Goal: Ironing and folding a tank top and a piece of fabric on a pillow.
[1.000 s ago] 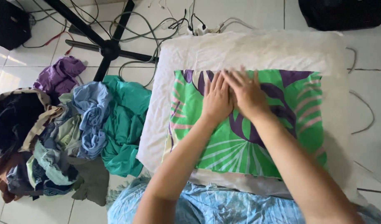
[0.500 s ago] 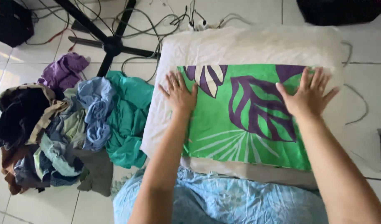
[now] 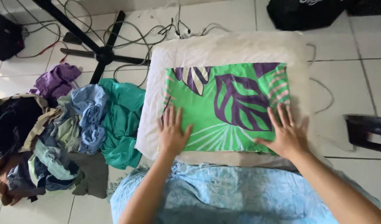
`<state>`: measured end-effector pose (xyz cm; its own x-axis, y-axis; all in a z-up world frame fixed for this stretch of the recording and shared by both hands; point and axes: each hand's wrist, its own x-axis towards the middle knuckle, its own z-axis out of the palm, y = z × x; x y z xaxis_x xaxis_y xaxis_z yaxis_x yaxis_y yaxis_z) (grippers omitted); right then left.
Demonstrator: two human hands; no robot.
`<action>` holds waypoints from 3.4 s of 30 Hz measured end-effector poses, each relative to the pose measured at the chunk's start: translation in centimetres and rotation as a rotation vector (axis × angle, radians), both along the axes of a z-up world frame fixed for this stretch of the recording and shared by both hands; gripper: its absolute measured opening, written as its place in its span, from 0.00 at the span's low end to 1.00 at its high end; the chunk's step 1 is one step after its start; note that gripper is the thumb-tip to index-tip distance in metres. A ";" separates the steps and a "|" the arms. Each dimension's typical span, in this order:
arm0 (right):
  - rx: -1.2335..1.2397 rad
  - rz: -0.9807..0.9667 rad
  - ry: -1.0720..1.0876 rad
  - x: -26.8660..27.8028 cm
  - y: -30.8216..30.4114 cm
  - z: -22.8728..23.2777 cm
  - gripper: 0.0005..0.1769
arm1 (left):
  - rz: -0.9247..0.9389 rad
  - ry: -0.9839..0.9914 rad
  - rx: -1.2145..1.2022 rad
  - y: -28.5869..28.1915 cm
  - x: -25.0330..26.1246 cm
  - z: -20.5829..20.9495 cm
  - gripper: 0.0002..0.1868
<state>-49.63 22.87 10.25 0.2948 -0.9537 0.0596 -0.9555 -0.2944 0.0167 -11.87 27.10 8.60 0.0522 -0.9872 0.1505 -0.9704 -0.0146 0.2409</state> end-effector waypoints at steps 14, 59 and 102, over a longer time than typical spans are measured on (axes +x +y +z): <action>-0.124 -1.044 -1.693 -22.3 1.7 -12.4 0.40 | -0.028 0.311 -0.152 3.0 5.2 -1.3 0.49; -0.103 -0.099 0.027 2.8 -11.2 3.9 0.38 | 0.395 0.358 -0.082 2.2 6.8 -3.2 0.19; -0.076 -0.442 0.026 -1.0 -21.4 2.5 0.38 | -0.025 0.030 -0.201 -17.6 3.0 -7.0 0.36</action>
